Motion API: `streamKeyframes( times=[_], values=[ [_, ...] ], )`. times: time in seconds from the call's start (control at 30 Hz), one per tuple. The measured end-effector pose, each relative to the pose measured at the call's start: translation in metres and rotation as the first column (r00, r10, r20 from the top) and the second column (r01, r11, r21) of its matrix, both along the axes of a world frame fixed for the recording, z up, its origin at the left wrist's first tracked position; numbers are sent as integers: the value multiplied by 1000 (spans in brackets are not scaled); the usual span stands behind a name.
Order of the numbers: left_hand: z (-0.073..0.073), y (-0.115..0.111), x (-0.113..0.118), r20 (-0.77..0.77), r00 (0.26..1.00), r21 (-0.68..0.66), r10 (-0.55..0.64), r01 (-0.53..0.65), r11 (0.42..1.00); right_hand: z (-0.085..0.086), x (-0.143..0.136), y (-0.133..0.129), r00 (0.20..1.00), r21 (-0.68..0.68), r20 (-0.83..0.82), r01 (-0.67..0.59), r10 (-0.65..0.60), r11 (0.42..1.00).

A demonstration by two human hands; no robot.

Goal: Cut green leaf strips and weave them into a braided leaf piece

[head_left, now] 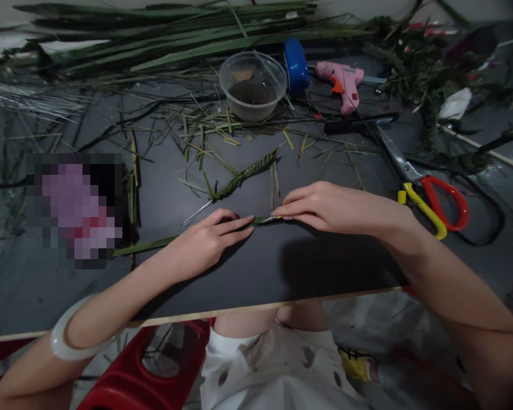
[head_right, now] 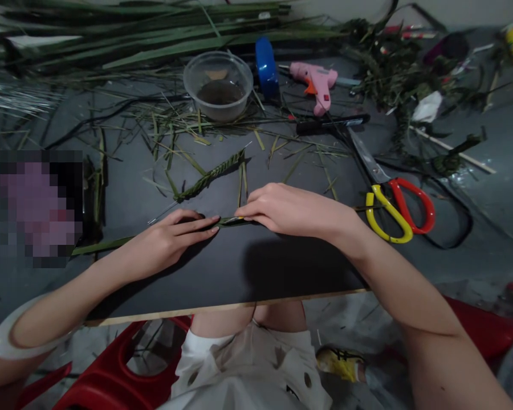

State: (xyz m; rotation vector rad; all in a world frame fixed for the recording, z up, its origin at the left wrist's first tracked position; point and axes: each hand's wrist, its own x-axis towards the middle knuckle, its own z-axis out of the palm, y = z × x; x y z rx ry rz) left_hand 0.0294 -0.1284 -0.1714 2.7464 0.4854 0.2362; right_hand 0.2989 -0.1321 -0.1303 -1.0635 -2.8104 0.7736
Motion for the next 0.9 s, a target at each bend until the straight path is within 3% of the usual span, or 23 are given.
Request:
streamKeyframes(
  times=[0.9],
  values=[
    [6, 0, 1, -48, 999, 52, -23, 25, 998, 6, 13, -2, 997, 3, 67, 22, -22, 1000]
  ],
)
